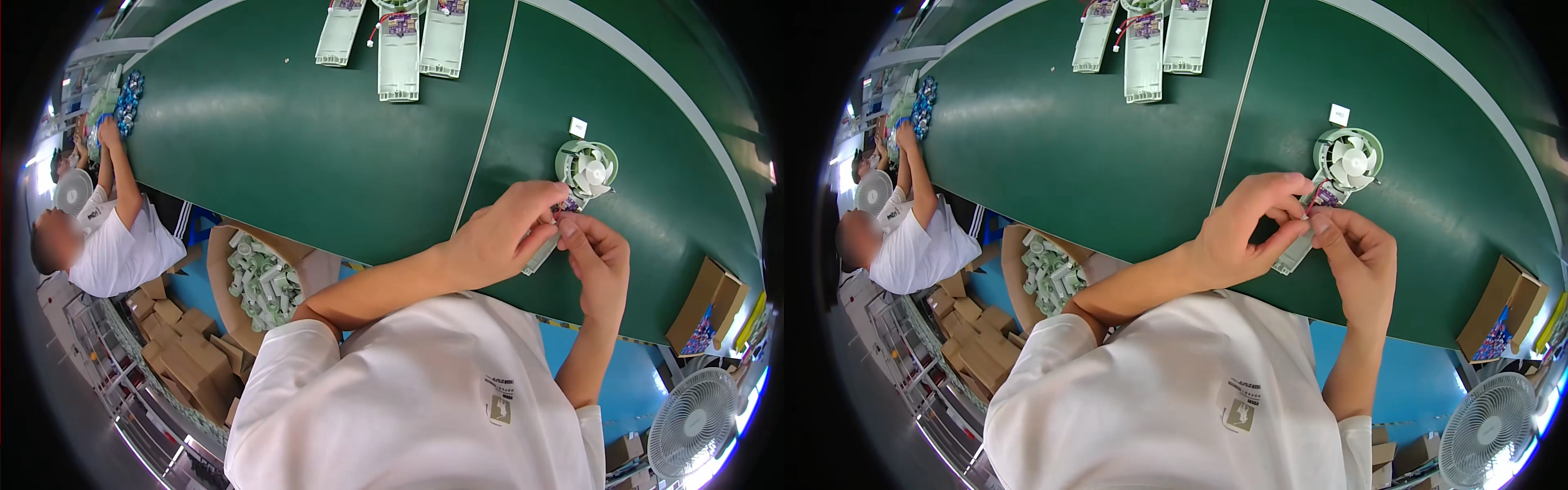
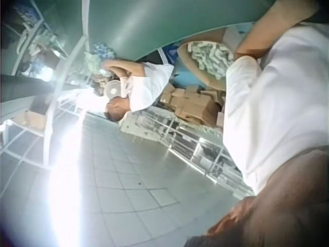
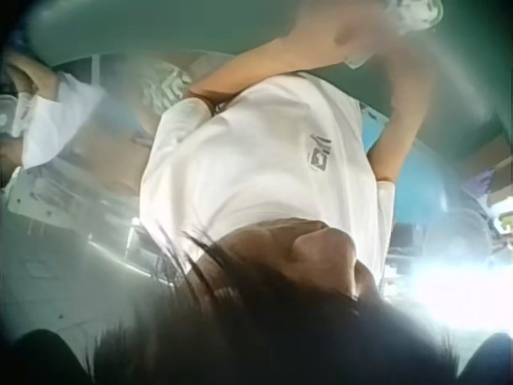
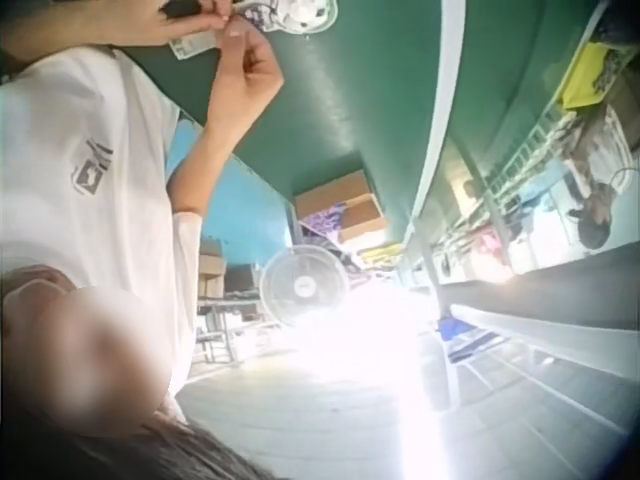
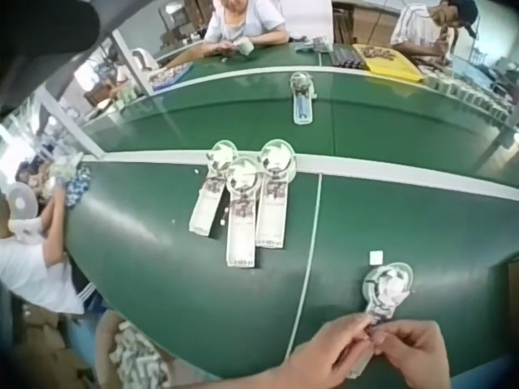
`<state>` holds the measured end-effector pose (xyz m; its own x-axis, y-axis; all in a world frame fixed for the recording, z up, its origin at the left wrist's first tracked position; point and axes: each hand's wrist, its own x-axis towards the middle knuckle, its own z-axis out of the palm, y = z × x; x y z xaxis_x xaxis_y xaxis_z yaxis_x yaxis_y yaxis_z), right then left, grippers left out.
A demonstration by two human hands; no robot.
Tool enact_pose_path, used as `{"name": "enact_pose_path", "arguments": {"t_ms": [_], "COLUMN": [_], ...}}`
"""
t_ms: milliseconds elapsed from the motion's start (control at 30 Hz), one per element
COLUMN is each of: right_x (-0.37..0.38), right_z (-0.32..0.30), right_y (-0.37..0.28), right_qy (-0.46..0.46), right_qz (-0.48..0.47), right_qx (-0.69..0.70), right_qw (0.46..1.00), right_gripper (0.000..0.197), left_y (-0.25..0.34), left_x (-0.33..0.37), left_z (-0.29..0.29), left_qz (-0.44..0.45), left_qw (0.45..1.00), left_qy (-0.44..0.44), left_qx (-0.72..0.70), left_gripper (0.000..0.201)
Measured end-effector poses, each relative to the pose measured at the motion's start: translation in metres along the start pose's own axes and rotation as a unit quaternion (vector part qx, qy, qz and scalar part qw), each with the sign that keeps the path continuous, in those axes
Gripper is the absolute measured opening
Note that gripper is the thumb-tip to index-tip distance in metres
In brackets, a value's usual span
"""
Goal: Assembling plastic hand fans by snapping components together and applying labels on a factory assembly line.
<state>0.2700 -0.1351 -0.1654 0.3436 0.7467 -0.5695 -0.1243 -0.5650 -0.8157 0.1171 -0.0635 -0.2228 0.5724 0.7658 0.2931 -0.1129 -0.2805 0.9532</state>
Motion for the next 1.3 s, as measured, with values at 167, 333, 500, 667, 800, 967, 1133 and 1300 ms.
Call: {"name": "enact_pose_path", "arguments": {"t_ms": [167,333,500,667,800,967,1133,1300], "right_x": [0.004,0.010,0.012,0.012,0.010,0.006,0.013,0.024], "right_z": [0.007,-0.007,-0.003,-0.001,0.000,-0.003,-0.017,-0.019], "right_y": [0.007,0.003,0.007,0.011,0.009,0.010,0.014,0.018], "right_qy": [0.033,-0.013,0.005,-0.006,-0.002,0.019,-0.007,0.048], "right_qz": [-0.065,-0.013,0.012,0.018,0.023,0.006,-0.012,-0.065], "right_qx": [-0.008,0.038,0.067,0.089,0.107,0.059,0.050,0.004], "right_qw": [0.997,0.999,0.998,0.996,0.994,0.998,0.999,0.997], "right_gripper": [0.023,0.018,0.019,0.018,0.018,0.015,0.013,0.008], "left_y": [0.001,0.001,0.000,-0.001,0.002,-0.003,-0.005,0.006], "left_x": [0.003,0.004,0.006,0.004,0.004,0.003,0.007,0.003], "left_z": [0.001,0.003,-0.002,0.000,-0.001,-0.003,-0.005,-0.011], "left_qz": [0.035,0.078,0.137,0.127,0.107,0.192,0.233,-0.030], "left_qw": [0.999,0.996,0.986,0.980,0.980,0.961,0.943,0.975], "left_qy": [-0.016,0.013,0.042,0.075,0.086,0.057,0.059,0.038], "left_qx": [0.014,0.035,0.089,0.136,0.147,0.192,0.228,0.215], "left_gripper": [0.058,0.055,0.044,0.042,0.042,0.040,0.039,0.041]}}
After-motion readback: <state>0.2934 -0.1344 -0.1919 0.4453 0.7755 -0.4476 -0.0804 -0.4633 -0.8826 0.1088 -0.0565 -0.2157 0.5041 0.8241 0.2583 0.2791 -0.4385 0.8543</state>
